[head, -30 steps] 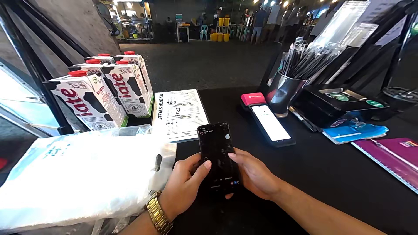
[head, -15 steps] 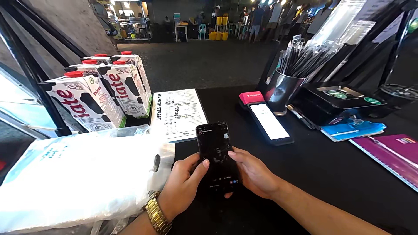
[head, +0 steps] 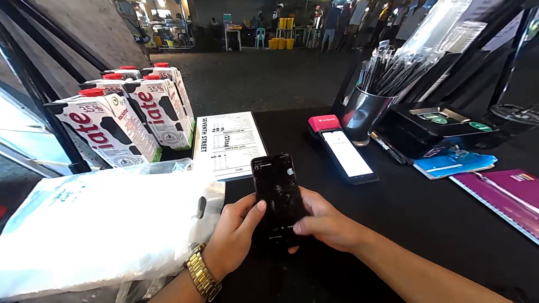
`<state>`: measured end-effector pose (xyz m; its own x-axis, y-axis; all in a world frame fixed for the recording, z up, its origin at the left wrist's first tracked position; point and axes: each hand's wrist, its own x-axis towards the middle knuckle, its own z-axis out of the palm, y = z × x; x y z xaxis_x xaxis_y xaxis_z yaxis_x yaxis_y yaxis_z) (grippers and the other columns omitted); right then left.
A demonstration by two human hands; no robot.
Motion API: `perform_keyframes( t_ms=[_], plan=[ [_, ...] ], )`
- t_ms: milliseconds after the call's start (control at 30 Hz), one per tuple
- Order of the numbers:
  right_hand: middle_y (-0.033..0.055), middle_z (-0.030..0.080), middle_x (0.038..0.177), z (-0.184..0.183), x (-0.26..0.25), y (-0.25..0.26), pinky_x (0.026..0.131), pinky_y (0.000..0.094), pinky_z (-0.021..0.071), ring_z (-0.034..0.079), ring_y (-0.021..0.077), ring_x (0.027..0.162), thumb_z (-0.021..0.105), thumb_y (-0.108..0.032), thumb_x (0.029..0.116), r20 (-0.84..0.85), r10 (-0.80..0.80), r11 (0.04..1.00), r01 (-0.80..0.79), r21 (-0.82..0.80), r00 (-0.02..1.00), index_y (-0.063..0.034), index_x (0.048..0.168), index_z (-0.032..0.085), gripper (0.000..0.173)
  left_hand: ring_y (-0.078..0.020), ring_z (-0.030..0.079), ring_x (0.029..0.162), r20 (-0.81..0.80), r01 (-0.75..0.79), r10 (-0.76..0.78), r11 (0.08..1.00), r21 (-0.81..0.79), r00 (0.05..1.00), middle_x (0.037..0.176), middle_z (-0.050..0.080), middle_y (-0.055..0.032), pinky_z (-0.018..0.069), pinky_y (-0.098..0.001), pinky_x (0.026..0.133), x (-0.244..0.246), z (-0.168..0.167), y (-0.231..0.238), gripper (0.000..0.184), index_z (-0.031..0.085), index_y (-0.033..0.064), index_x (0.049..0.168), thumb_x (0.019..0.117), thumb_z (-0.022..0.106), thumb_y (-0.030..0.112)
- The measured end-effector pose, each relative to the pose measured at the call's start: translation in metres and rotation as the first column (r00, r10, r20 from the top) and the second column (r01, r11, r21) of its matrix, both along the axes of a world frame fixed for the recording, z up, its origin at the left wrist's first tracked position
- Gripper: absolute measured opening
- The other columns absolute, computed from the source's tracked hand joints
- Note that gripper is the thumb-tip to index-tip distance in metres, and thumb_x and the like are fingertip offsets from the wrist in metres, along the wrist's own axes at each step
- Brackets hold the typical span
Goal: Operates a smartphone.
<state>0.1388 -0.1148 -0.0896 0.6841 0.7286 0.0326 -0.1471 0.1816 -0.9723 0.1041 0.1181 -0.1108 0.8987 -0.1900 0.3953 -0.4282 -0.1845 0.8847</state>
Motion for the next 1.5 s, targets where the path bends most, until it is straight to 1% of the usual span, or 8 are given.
perform_keyframes(
  t_ms=[133, 300, 567, 700, 767, 833, 1100, 1500],
  plan=[
    [0.0115, 0.066, 0.129, -0.0004, -0.0005, -0.0002, 0.075, 0.048, 0.0661, 0.07, 0.0297, 0.112, 0.066, 0.01, 0.0775, 0.058, 0.057, 0.998, -0.055, -0.03, 0.997, -0.0104, 0.143, 0.04, 0.073, -0.0018, 0.069, 0.092, -0.008, -0.02, 0.02, 1.0, -0.015, 1.0, 0.093, 0.074, 0.0037, 0.0574, -0.0233, 0.085, -0.0011, 0.0014, 0.001, 0.038, 0.074, 0.0088, 0.106, 0.1085, 0.042, 0.03],
    [0.0126, 0.066, 0.13, -0.0009, -0.0001, -0.001, 0.075, 0.0484, 0.0663, 0.07, 0.0307, 0.112, 0.066, 0.012, 0.077, 0.058, 0.055, 0.998, -0.053, -0.046, 0.997, -0.0107, 0.144, 0.04, 0.075, -0.002, 0.068, 0.089, -0.009, -0.01, 0.01, 1.0, -0.02, 1.0, 0.09, 0.073, 0.0037, 0.0571, -0.0228, 0.082, -0.0005, 0.0008, 0.0004, 0.038, 0.073, 0.0095, 0.104, 0.1085, 0.042, 0.032],
    [0.0119, 0.067, 0.128, 0.0003, -0.0005, 0.0006, 0.075, 0.0472, 0.0664, 0.071, 0.0296, 0.111, 0.066, 0.013, 0.076, 0.06, 0.047, 0.998, -0.045, -0.047, 0.997, -0.0095, 0.142, 0.042, 0.074, -0.0029, 0.069, 0.093, -0.004, -0.002, 0.002, 0.999, -0.036, 1.0, 0.094, 0.074, 0.0029, 0.0577, -0.0239, 0.085, -0.0006, 0.0006, 0.0011, 0.038, 0.074, 0.0084, 0.106, 0.1086, 0.042, 0.03],
    [0.0098, 0.068, 0.123, -0.001, -0.0001, 0.0011, 0.076, 0.0466, 0.0656, 0.072, 0.026, 0.106, 0.062, 0.001, 0.0874, 0.042, -0.002, 1.0, 0.003, -0.026, 0.999, -0.0097, 0.138, 0.047, 0.054, -0.0029, 0.069, 0.093, -0.007, 0.007, -0.007, 1.0, -0.031, 1.0, 0.094, 0.074, 0.0027, 0.0576, -0.0243, 0.085, 0.0005, -0.0004, 0.0005, 0.039, 0.073, 0.0082, 0.105, 0.1084, 0.042, 0.031],
    [0.0106, 0.069, 0.12, -0.0006, 0.0003, 0.0023, 0.074, 0.0465, 0.065, 0.072, 0.0255, 0.104, 0.054, -0.009, 0.095, -0.016, -0.035, 0.999, 0.035, -0.005, 0.999, -0.0098, 0.135, 0.053, 0.04, -0.0034, 0.069, 0.093, 0.008, 0.026, -0.025, 0.999, -0.029, 1.0, 0.094, 0.073, 0.0027, 0.0576, -0.0247, 0.085, 0.0008, -0.0013, 0.0012, 0.039, 0.073, 0.0084, 0.106, 0.109, 0.042, 0.032],
    [0.0124, 0.069, 0.121, 0.0014, 0.0005, 0.0032, 0.075, 0.0466, 0.0645, 0.071, 0.0264, 0.106, 0.046, -0.016, 0.0982, -0.068, -0.047, 0.999, 0.047, 0.007, 0.997, -0.0098, 0.136, 0.053, 0.038, -0.0037, 0.069, 0.094, 0.023, 0.038, -0.037, 0.999, -0.034, 0.999, 0.095, 0.074, 0.0022, 0.0575, -0.025, 0.085, 0.0006, -0.0016, 0.0016, 0.04, 0.073, 0.008, 0.107, 0.1093, 0.042, 0.033],
    [0.0141, 0.068, 0.122, 0.0017, -0.0002, 0.0044, 0.075, 0.0477, 0.0644, 0.071, 0.0278, 0.106, 0.037, -0.027, 0.1034, -0.112, -0.113, 0.994, 0.112, -0.02, 0.987, -0.0081, 0.137, 0.053, 0.041, -0.0039, 0.069, 0.096, 0.029, 0.05, -0.049, 0.998, -0.029, 0.998, 0.098, 0.074, 0.0015, 0.0574, -0.025, 0.087, 0.0005, -0.0017, 0.0012, 0.042, 0.073, 0.0074, 0.109, 0.1094, 0.042, 0.035],
    [0.014, 0.068, 0.123, -0.0012, 0.0014, 0.0026, 0.074, 0.0477, 0.0643, 0.071, 0.0284, 0.107, 0.042, -0.031, 0.1014, -0.13, -0.075, 0.997, 0.077, 0.016, 0.989, -0.0095, 0.138, 0.052, 0.044, -0.0028, 0.069, 0.094, 0.028, 0.037, -0.036, 0.999, -0.015, 0.999, 0.096, 0.074, 0.0021, 0.0575, -0.0243, 0.085, 0.0, -0.0016, 0.001, 0.042, 0.074, 0.0074, 0.108, 0.1096, 0.04, 0.034]
  ],
)
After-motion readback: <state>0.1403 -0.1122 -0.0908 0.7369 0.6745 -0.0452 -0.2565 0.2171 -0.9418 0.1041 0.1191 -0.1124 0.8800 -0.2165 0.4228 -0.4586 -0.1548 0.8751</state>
